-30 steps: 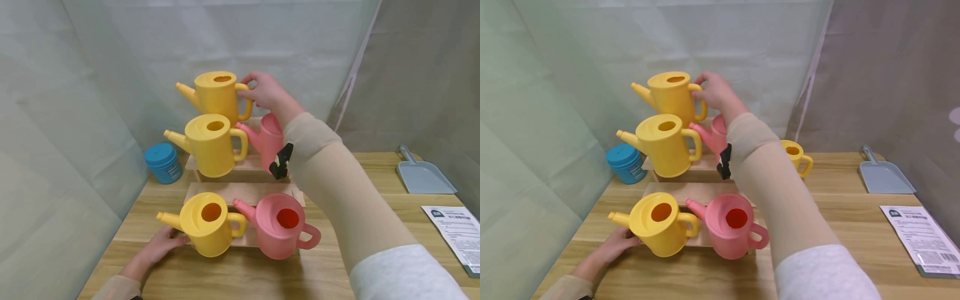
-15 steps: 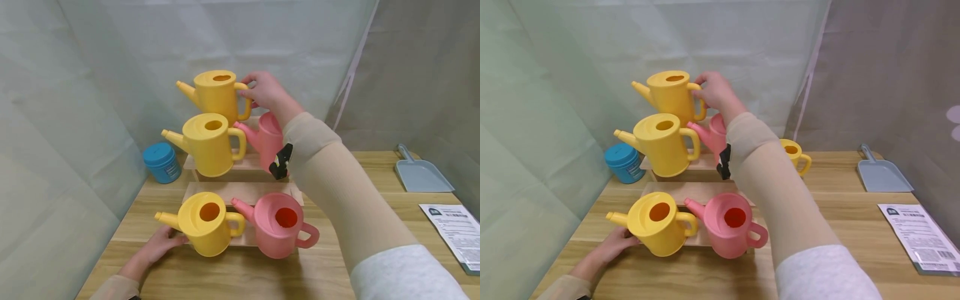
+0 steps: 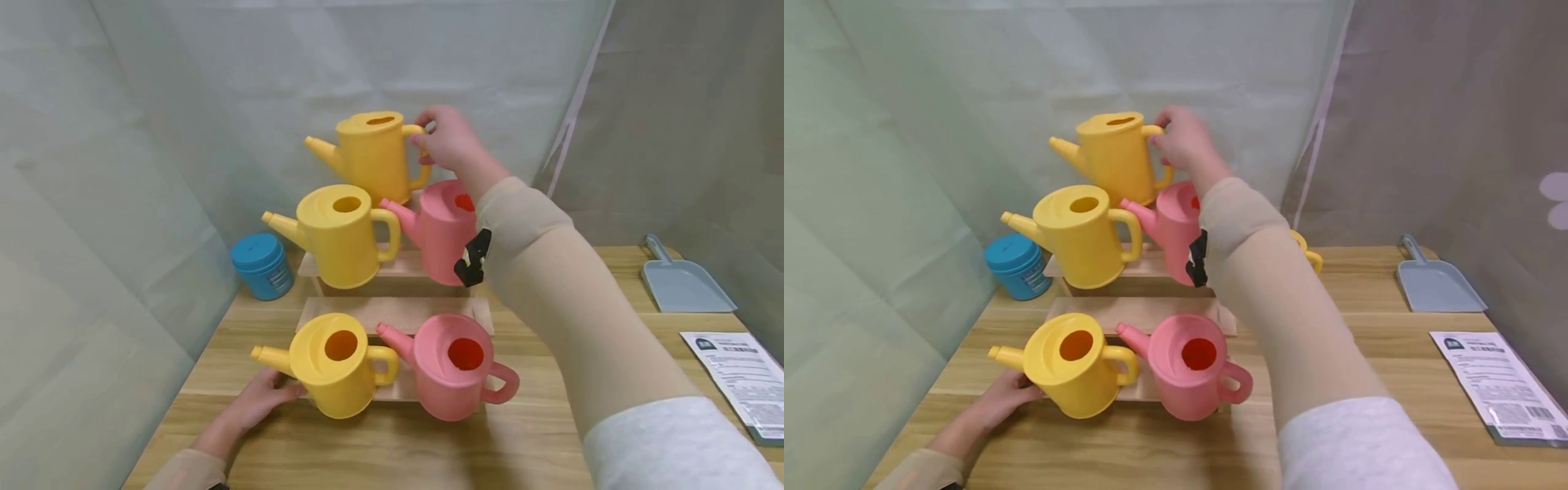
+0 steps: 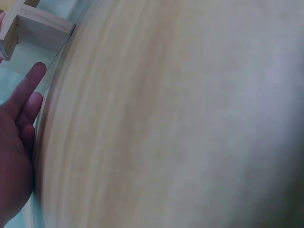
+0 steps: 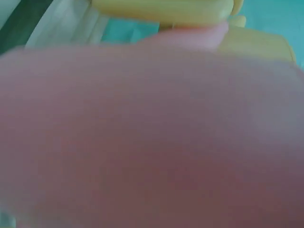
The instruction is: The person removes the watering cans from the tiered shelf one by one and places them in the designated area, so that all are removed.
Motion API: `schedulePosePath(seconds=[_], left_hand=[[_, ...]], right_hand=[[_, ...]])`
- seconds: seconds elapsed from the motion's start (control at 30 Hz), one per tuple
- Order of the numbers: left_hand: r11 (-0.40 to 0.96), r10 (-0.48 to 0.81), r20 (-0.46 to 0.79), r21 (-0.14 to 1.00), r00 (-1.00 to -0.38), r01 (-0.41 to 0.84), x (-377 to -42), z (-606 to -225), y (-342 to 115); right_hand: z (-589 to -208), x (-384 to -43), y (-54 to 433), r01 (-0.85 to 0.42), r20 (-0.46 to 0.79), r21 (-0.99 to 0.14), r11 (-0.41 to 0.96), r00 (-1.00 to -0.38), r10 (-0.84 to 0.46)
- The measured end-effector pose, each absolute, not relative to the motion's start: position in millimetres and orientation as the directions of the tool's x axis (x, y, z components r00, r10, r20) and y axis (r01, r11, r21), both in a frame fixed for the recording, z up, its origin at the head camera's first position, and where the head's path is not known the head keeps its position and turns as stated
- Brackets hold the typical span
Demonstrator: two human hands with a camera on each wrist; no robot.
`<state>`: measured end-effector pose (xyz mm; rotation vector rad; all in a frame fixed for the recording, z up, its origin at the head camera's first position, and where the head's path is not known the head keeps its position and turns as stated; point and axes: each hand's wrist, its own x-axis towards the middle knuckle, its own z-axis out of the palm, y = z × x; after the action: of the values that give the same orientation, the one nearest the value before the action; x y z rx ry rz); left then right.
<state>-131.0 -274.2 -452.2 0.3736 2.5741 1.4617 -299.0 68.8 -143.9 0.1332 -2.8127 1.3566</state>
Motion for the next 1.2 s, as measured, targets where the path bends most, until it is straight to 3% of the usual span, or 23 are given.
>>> schedulePosePath(seconds=[0.4,1.2], left_hand=[[0.525,0.293,-0.006,0.837,-0.956,0.156,-131,-451,-278],[0.508,0.295,0.005,0.846,-0.956,0.161,-137,-454,-275]], right_hand=[[-140,-305,102,-0.062,0.109,-0.781,0.622,-0.993,0.038],[-165,-293,242,-0.019,0.185,-0.884,0.467,-0.932,0.311]])
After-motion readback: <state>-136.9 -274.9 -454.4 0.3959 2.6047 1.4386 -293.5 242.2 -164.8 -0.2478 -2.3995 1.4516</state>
